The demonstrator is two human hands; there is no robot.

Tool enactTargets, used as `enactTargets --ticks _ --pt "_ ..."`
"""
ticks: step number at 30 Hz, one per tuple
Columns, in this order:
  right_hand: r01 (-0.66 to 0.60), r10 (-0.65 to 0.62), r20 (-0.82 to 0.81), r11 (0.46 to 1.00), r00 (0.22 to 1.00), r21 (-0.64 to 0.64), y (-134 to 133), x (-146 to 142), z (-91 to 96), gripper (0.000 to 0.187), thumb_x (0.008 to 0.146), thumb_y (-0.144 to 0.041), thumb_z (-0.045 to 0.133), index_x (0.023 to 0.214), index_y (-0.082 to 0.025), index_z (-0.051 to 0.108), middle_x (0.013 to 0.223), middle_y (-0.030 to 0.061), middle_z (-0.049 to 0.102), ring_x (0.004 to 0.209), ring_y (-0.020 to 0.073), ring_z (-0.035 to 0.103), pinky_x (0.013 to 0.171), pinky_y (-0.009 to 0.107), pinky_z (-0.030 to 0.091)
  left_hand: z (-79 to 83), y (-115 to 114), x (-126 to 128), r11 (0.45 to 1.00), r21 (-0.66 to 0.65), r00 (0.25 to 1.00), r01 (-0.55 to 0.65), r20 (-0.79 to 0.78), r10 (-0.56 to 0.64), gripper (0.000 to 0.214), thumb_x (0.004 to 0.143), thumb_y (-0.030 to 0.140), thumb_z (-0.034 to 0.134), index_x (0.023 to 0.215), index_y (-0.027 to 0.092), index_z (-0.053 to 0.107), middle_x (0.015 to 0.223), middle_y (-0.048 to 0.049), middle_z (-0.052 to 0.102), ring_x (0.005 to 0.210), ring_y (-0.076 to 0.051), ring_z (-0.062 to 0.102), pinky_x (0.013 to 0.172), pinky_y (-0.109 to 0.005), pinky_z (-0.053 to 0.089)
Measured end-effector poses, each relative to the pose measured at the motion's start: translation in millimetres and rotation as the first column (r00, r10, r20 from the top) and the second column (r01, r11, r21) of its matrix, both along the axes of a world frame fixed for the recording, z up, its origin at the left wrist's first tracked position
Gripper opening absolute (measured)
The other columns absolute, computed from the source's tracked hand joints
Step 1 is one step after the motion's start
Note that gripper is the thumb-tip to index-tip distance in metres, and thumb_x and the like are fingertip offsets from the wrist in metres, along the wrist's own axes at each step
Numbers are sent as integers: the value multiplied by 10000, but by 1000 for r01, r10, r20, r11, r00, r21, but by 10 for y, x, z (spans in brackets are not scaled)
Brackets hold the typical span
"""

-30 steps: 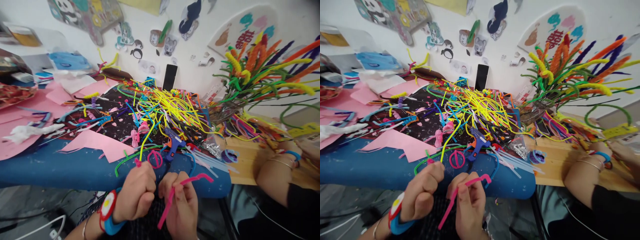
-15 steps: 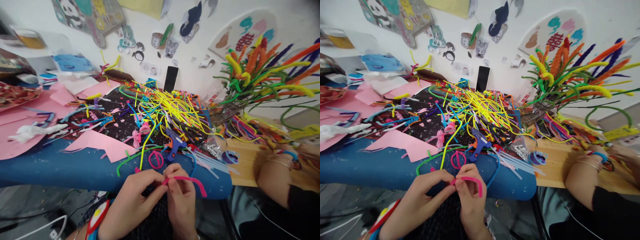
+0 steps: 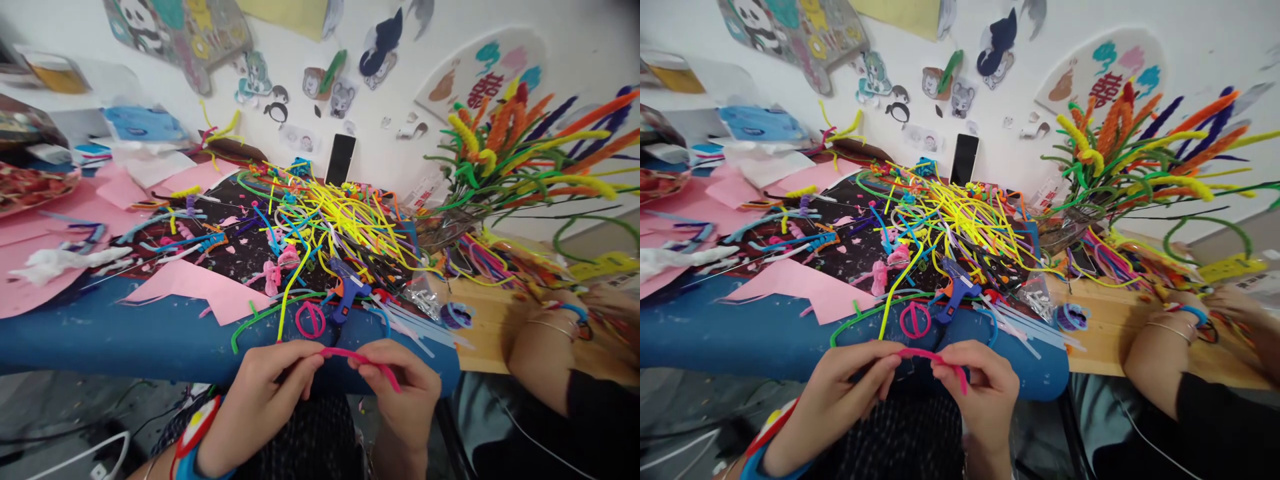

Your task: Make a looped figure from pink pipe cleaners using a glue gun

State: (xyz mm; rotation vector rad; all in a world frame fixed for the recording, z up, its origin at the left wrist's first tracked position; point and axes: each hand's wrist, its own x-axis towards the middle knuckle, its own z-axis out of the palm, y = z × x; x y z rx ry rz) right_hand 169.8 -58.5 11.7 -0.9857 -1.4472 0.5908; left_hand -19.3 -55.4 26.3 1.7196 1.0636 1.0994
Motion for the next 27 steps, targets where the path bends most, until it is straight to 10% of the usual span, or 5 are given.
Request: enactTargets --ticks 11,16,21,27 --pt "33 -49 -330 998 943 -54 66 18 5 130 884 -246 671 774 -234 741 666 4 689 650 157 640 591 290 522 -42 18 -95 963 225 949 147 -308 -73 179 978 207 527 825 196 620 700 28 658 608 -110 613 562 -221 421" --pt "-131 -15 -591 970 807 -203 69 -40 50 161 822 -328 732 705 -217 742 629 -1 642 605 126 594 565 243 487 -77 38 -72 717 602 863 351 -506 2 358 1016 164 369 692 195 517 577 30 554 490 -140 476 485 -310 302" --pt "-389 -16 -793 865 609 -317 48 -165 63 193 744 -332 801 626 -211 708 577 -19 532 519 97 465 485 221 405 -32 -38 -83 529 682 814 505 -580 -30 280 958 92 443 710 190 529 584 37 541 482 -142 454 524 -319 340" --pt "-571 49 -842 756 537 -320 118 -224 10 188 768 -357 787 658 -220 721 552 -24 530 493 80 442 480 195 398 -63 -116 -110 539 686 794 489 -605 49 301 967 84 407 720 190 540 566 33 548 472 -153 455 555 -325 364"
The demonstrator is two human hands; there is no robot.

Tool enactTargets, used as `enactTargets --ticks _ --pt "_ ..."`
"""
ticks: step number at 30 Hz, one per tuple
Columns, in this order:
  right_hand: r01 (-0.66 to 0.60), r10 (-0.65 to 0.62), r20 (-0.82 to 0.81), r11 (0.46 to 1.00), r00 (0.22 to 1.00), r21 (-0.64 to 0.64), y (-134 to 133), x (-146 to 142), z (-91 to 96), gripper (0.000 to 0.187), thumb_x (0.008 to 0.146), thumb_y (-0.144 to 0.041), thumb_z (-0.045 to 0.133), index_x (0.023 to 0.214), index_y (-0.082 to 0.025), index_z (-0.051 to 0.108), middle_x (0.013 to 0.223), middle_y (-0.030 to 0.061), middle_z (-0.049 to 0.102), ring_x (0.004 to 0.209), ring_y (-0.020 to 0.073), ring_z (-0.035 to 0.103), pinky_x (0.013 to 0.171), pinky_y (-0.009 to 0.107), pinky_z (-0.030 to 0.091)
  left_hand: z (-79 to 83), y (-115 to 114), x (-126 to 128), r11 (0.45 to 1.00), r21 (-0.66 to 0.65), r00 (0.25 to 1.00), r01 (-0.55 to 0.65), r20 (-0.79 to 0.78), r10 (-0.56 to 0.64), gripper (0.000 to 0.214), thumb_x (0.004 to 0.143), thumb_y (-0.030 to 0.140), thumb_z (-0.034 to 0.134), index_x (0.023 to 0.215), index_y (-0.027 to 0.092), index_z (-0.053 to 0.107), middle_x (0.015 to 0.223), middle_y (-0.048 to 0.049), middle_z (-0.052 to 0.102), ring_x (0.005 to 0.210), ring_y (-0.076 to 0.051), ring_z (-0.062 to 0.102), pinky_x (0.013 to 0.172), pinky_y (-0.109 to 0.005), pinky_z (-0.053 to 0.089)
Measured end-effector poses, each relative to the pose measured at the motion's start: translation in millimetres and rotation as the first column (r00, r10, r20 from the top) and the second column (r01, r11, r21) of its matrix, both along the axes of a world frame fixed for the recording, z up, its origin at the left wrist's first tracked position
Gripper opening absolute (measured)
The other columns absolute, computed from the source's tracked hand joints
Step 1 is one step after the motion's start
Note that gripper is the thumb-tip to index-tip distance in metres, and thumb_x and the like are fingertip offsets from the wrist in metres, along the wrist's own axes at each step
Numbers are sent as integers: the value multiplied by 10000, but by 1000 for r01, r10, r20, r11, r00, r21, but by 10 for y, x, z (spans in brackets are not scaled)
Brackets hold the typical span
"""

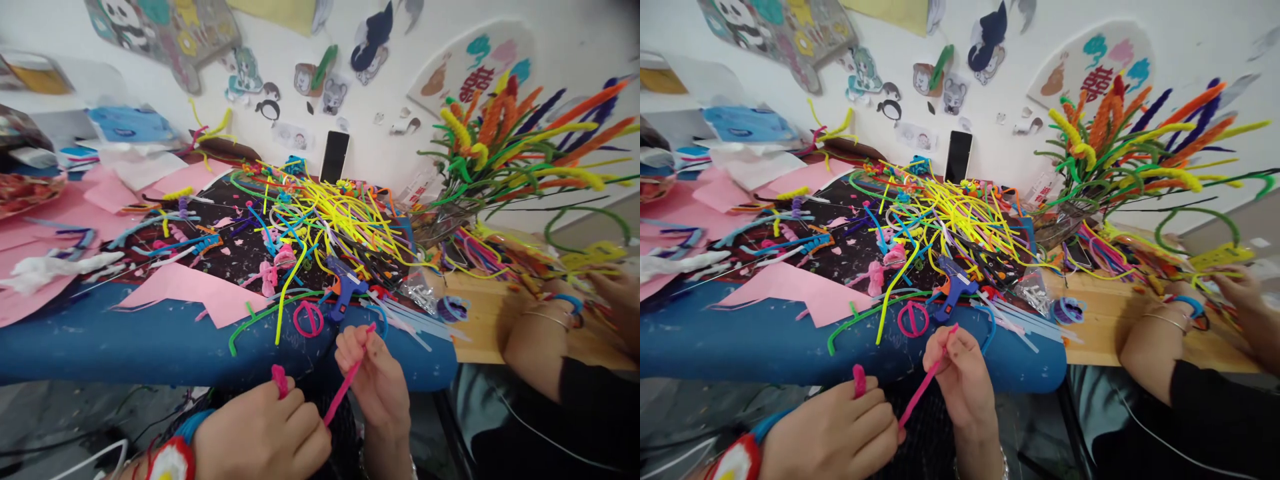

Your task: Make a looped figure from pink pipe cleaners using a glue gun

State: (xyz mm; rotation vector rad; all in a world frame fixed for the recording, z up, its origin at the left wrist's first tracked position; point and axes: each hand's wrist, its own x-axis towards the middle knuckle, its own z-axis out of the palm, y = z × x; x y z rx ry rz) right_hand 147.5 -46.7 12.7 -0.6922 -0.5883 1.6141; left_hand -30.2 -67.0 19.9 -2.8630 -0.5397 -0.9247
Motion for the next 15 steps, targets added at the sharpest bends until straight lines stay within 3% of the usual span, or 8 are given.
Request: enactTargets --ticks 3,5,7,8,9,11,13,15 --pt "83 -91 138 995 986 62 27 39 -32 151 790 -354 779 726 -223 740 588 -16 623 539 84 544 537 187 460 -92 -6 -20 990 -41 983 -138 120 142 357 986 89 404 656 198 485 506 43 503 450 -141 415 519 -320 288" --pt "150 -175 230 981 957 120 30 64 -40 109 803 -336 774 777 -233 751 607 -21 670 570 88 600 576 185 492 -126 -2 -42 978 -135 964 -156 197 181 397 1007 175 437 610 200 436 482 47 483 447 -125 397 503 -312 250" --pt "176 -223 292 968 930 180 23 78 -42 67 817 -320 767 836 -257 753 627 -33 704 594 88 637 608 184 509 -127 11 -53 928 -365 949 -77 260 180 432 1030 363 399 638 195 466 523 33 520 483 -118 436 506 -289 271" --pt "174 -234 313 962 920 208 18 83 -43 53 825 -312 762 855 -270 748 640 -40 717 608 87 651 625 183 514 -120 21 -48 847 -532 937 -16 288 199 455 1032 446 340 702 191 522 573 19 557 522 -121 478 525 -273 308" --pt "166 -238 330 958 914 233 13 86 -48 41 835 -305 753 864 -279 741 659 -45 728 625 87 662 642 186 517 -112 36 -34 708 -703 921 66 316 228 490 1027 506 283 797 188 576 628 2 592 571 -128 523 558 -260 356" --pt "133 -229 365 954 902 268 3 94 -62 17 864 -296 724 859 -280 728 711 -46 745 676 94 680 682 202 524 -102 74 26 284 -919 891 273 353 286 533 1007 571 252 1014 176 610 729 -31 648 645 -145 590 637 -262 442" --pt "92 -214 408 950 888 297 -1 108 -82 47 894 -284 686 864 -275 721 759 -38 753 738 109 688 729 228 527 -108 116 114 -120 -876 857 467 415 305 567 968 633 325 1098 154 601 792 -63 682 666 -155 629 673 -280 487" --pt "51 -202 442 943 874 330 2 123 -97 80 917 -273 654 870 -275 718 785 -31 753 800 120 679 771 246 520 -123 148 204 -358 -733 812 578 473 341 570 918 658 443 1033 130 624 792 -77 690 643 -149 646 660 -270 497"
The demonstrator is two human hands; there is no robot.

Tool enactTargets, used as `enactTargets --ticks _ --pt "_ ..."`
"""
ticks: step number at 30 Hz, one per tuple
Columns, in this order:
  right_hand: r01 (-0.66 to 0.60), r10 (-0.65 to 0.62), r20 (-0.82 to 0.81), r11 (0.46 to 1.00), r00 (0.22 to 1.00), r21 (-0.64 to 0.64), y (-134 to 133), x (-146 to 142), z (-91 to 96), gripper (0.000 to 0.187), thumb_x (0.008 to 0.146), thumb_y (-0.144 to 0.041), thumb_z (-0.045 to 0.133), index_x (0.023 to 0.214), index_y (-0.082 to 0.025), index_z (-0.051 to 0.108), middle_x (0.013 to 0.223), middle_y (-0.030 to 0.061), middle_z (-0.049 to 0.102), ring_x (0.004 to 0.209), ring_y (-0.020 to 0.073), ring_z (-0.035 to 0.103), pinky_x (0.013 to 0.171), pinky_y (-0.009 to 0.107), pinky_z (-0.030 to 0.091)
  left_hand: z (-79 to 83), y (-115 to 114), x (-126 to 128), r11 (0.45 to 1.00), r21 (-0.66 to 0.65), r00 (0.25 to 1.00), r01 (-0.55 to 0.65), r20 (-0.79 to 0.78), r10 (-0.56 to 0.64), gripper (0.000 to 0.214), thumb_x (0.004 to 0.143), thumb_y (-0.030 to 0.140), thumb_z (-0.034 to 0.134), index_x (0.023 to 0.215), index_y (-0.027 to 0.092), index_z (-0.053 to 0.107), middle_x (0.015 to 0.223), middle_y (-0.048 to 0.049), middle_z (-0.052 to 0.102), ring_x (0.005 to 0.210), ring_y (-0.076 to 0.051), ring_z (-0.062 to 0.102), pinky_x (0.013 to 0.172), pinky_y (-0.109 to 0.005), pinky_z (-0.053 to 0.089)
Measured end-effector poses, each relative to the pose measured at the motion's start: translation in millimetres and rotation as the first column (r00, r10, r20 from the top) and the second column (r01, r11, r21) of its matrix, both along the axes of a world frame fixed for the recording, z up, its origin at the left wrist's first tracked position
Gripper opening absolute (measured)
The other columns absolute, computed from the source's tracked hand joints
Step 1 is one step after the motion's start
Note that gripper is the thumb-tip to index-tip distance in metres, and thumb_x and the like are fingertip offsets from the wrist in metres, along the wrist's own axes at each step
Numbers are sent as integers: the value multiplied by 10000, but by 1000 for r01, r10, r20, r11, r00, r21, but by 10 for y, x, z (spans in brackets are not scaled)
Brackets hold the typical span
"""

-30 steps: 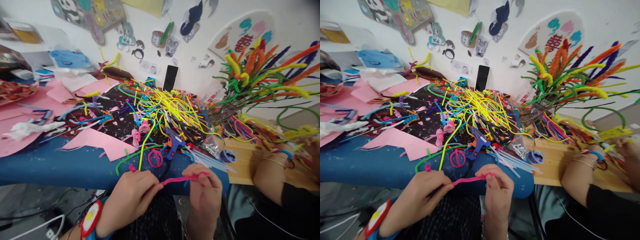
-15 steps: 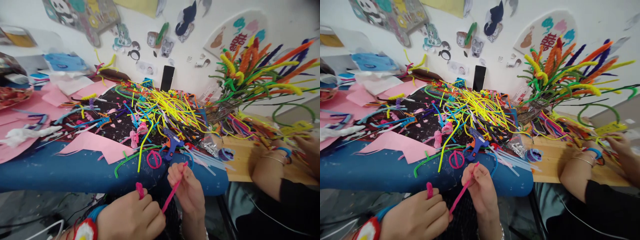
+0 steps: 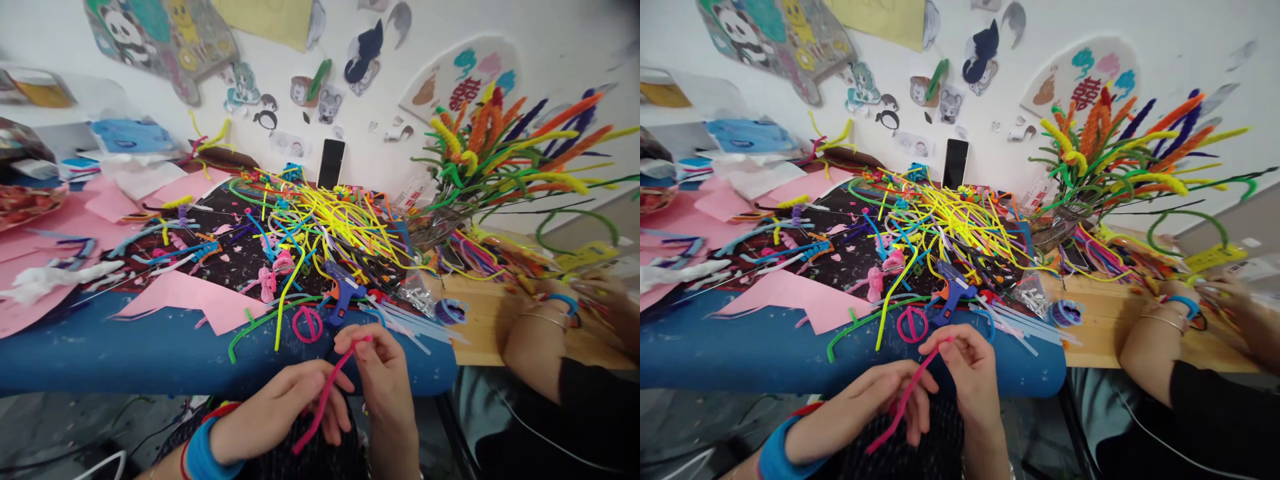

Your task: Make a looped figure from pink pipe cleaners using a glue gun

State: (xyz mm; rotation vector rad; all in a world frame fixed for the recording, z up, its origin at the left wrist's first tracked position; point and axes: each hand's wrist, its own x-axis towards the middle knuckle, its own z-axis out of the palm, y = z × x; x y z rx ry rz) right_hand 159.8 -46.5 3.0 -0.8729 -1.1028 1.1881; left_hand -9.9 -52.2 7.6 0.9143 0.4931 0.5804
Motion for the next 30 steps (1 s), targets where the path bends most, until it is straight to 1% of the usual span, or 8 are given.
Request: enactTargets --ticks 5,9,12,14,18,24,28,30 --pt "-39 35 40 996 999 82 20 18 -8 138 954 -284 596 887 -278 716 816 -22 741 846 129 639 798 257 498 -25 1 117 935 -339 973 106 229 -27 376 859 495 662 803 125 627 559 36 519 418 -64 472 444 -183 408" --pt "-2 -5 64 994 998 113 14 22 -14 136 951 -264 598 878 -271 712 783 -26 720 785 123 635 741 247 497 -23 -19 136 895 -427 965 134 262 -19 334 887 437 653 735 159 549 571 63 463 392 -37 361 375 -155 345" --pt "73 -81 84 993 993 98 -14 22 -25 142 941 -250 612 834 -252 706 736 -32 692 710 110 628 674 230 489 -36 -23 135 894 -425 975 141 218 -51 322 859 448 692 793 170 545 560 91 435 362 -14 256 332 -132 214" --pt "137 -143 69 986 987 92 -33 12 -26 143 933 -255 623 814 -242 702 707 -35 677 663 103 620 634 223 481 -50 -25 123 908 -396 980 135 187 -64 320 848 451 707 834 167 559 539 105 419 352 -6 214 327 -133 165" --pt "268 -268 0 962 963 60 -32 -34 -4 145 905 -300 663 785 -227 697 650 -33 655 602 104 597 587 218 469 -70 -28 85 949 -300 991 97 112 -66 339 847 483 694 864 165 577 513 103 448 333 -19 277 322 -144 262" --pt "392 -393 -145 919 908 -40 48 -59 28 185 885 -348 677 751 -220 665 637 -27 604 589 109 558 584 229 466 -82 -36 95 987 -154 998 -35 -50 28 422 853 583 630 822 167 562 430 139 335 304 -25 220 314 -152 225" --pt "433 -435 -186 900 881 -54 79 -48 19 218 892 -343 657 714 -220 629 662 -20 571 621 117 538 611 249 463 -69 -53 77 972 115 949 -207 -220 228 475 879 625 554 828 154 584 469 113 348 368 -41 279 363 -165 219" --pt "446 -448 -220 893 867 -60 78 -55 16 211 895 -351 650 728 -225 624 675 -23 554 631 117 527 616 249 459 -56 -57 34 947 224 921 -231 -264 287 477 907 612 516 841 146 593 491 94 383 399 -48 321 390 -168 236"
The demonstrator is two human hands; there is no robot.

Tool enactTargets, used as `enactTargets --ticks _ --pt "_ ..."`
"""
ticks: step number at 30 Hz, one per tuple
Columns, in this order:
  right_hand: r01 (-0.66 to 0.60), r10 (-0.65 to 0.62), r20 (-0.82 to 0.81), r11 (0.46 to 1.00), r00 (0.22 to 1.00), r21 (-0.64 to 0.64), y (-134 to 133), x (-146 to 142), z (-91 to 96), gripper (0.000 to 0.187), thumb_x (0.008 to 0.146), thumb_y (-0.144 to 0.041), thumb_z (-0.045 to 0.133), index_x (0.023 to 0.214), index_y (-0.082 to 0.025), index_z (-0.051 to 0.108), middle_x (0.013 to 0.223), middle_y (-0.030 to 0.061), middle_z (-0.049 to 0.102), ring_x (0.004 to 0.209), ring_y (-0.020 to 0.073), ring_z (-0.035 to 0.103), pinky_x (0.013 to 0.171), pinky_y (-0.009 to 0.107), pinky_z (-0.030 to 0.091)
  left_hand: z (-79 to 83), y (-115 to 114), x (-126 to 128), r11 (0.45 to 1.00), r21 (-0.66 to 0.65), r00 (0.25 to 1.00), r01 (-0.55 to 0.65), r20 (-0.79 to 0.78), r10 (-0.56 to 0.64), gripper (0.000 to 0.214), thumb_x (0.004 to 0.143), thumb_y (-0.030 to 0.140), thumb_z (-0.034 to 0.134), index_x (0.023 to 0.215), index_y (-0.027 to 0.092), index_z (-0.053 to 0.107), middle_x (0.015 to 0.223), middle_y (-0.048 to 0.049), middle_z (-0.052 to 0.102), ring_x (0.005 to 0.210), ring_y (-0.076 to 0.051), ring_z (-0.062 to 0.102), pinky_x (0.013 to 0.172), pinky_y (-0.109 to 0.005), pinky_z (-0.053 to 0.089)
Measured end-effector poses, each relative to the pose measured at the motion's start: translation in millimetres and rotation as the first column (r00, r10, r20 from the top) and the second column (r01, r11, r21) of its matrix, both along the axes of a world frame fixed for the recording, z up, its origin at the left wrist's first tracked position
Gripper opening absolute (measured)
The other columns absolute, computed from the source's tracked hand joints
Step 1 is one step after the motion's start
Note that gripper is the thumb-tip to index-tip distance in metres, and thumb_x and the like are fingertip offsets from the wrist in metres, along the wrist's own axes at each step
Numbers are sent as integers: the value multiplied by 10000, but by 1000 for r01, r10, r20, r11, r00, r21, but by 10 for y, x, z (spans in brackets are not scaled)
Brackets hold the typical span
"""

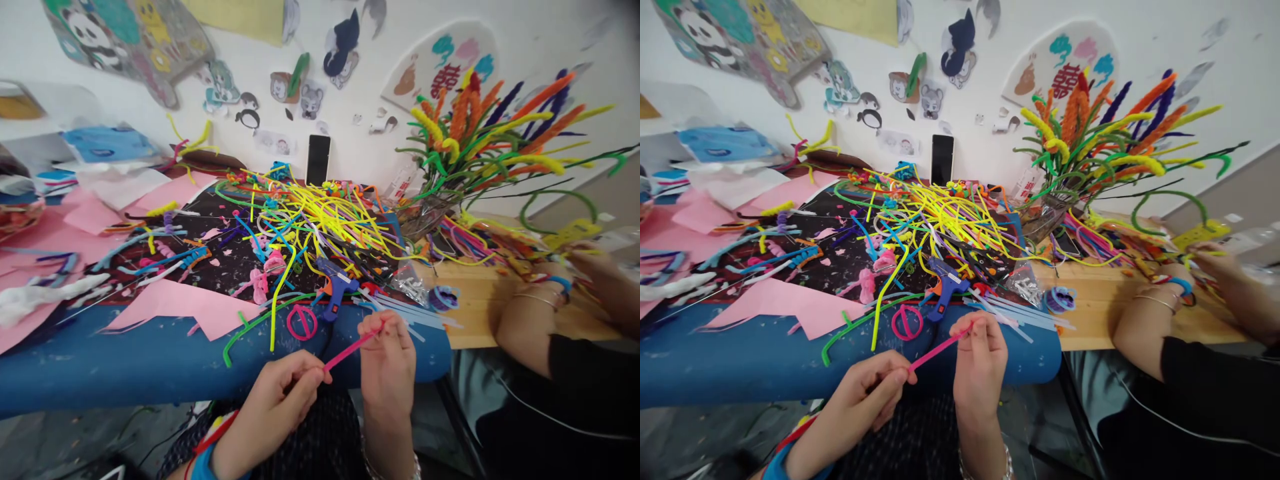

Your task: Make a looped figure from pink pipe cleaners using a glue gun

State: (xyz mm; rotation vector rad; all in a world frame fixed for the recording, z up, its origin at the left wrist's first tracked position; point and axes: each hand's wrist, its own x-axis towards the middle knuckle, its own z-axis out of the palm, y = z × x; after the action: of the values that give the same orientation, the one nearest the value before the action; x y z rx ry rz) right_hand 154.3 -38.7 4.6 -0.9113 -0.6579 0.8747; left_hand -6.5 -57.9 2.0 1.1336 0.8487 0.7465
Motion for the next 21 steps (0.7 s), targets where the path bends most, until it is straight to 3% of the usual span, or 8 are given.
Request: enactTargets --ticks 7,11,14,17,19,21 --pt "-135 133 -229 991 964 9 8 6 10 203 807 -375 750 748 -246 605 668 -45 430 585 106 439 540 215 456 -11 -8 -77 986 -59 981 154 131 -146 445 917 602 514 885 159 546 481 88 441 374 -52 382 416 -168 299" --pt "-287 283 -420 956 862 55 1 70 65 212 778 -305 787 763 -257 581 649 -64 351 529 85 370 487 144 463 -39 -30 -2 971 -41 957 234 189 -223 473 887 630 542 816 163 522 455 67 476 359 -55 394 399 -164 279" --pt "-289 295 -499 953 815 92 -7 110 133 176 815 -252 755 789 -262 581 647 -66 357 499 82 339 443 115 460 -92 -46 33 965 -4 941 262 225 -254 463 890 615 553 781 166 511 439 58 485 347 -53 408 381 -153 281" --pt "-253 298 -439 954 848 159 -16 138 170 191 819 -272 758 767 -270 574 603 -78 321 441 82 249 328 107 360 -144 -37 -6 961 27 906 274 328 -267 413 909 557 570 783 167 526 419 68 466 328 -53 414 362 -141 299" --pt "-308 357 -281 929 891 203 -40 169 162 239 806 -347 767 709 -271 562 550 -88 282 404 85 202 274 129 287 -139 0 -80 971 38 892 237 388 -232 376 915 514 588 783 164 549 414 72 459 326 -55 422 364 -143 320" --pt "-409 429 -71 891 900 198 -83 223 138 267 808 -420 748 667 -273 575 500 -84 328 373 91 263 285 173 329 -89 67 -176 989 50 912 140 381 -149 344 922 464 605 776 153 579 427 62 483 345 -60 454 387 -152 350"
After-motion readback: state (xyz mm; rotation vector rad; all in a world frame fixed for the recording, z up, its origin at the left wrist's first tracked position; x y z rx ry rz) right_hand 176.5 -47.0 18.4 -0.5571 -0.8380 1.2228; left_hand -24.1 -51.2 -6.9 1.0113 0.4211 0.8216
